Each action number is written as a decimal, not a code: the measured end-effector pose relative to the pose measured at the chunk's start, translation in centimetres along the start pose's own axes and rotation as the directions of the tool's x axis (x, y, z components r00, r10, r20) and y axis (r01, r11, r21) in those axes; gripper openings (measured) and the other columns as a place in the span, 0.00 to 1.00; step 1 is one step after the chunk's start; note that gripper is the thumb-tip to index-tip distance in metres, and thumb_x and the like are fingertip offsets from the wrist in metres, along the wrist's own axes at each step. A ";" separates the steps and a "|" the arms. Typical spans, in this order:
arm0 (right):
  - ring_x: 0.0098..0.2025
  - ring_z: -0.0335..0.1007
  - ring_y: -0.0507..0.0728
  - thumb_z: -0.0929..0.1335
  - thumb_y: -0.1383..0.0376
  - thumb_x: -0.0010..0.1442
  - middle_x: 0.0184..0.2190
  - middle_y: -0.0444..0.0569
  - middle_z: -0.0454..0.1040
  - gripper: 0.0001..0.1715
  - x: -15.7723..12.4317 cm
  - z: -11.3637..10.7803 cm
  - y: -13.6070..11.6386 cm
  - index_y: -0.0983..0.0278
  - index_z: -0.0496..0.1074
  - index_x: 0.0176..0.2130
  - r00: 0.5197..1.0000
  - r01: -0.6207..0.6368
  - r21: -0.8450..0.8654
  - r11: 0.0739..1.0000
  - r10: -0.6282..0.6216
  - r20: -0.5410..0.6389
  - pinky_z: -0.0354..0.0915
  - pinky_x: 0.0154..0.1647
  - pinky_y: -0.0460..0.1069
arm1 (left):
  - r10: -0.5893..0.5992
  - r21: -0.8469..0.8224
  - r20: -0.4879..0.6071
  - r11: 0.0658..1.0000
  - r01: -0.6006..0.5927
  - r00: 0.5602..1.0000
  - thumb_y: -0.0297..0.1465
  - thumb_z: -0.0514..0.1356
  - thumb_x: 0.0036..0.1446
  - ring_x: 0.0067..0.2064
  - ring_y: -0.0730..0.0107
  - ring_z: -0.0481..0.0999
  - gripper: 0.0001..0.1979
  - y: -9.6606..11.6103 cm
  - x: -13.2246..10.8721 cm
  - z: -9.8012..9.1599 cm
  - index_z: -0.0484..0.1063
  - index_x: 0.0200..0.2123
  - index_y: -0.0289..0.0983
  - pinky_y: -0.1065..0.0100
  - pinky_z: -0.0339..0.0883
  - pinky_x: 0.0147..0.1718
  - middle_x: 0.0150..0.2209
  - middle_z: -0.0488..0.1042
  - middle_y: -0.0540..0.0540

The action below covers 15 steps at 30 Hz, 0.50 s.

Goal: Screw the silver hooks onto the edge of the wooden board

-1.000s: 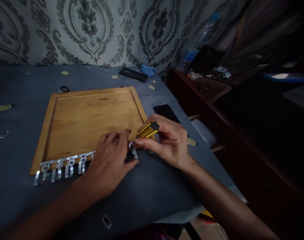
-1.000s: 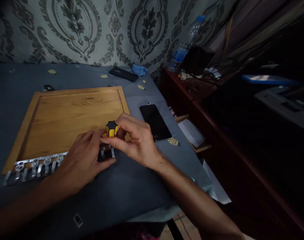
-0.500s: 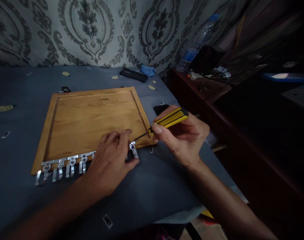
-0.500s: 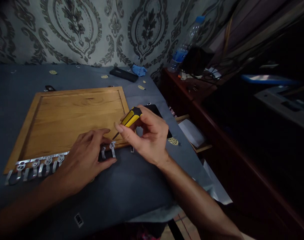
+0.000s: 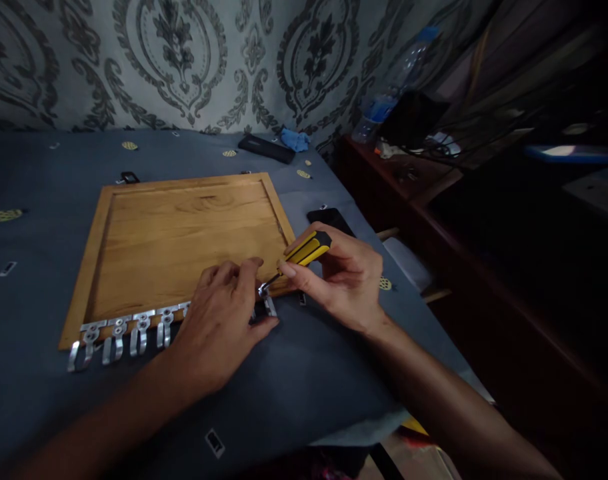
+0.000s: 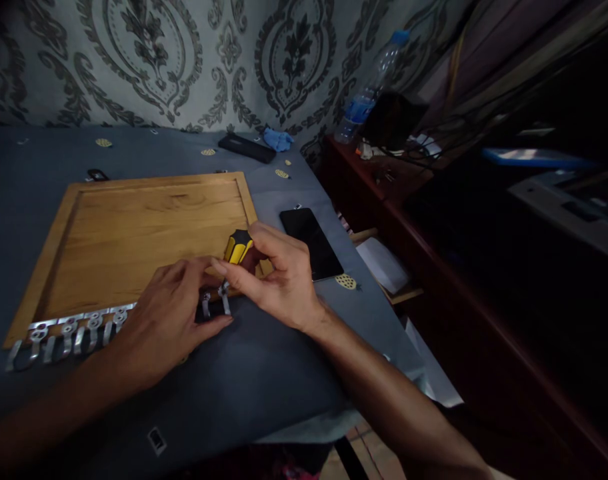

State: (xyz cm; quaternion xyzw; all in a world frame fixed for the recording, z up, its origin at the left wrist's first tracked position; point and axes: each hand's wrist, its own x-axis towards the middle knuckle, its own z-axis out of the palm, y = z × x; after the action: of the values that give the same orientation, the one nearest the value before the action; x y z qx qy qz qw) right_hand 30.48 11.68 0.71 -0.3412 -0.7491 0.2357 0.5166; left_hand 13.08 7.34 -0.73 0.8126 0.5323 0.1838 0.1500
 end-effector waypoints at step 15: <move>0.27 0.67 0.52 0.74 0.69 0.57 0.24 0.43 0.70 0.10 0.2 -0.4 0.1 0.63 0.70 0.28 0.989 0.113 -0.030 0.993 -0.109 0.097 0.62 0.28 0.48 | 0.001 0.020 0.032 1.000 -0.001 0.999 0.31 0.69 0.51 0.50 0.48 0.73 0.29 0.1 0.2 -0.1 0.60 0.53 0.36 0.49 0.66 0.49 0.46 0.75 0.40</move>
State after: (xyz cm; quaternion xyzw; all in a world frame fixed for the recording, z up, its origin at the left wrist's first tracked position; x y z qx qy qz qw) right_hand 30.84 11.89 0.93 -0.2964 -0.7947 0.2092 0.4866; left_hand 13.15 7.46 -0.54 0.8172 0.5313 0.1656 0.1500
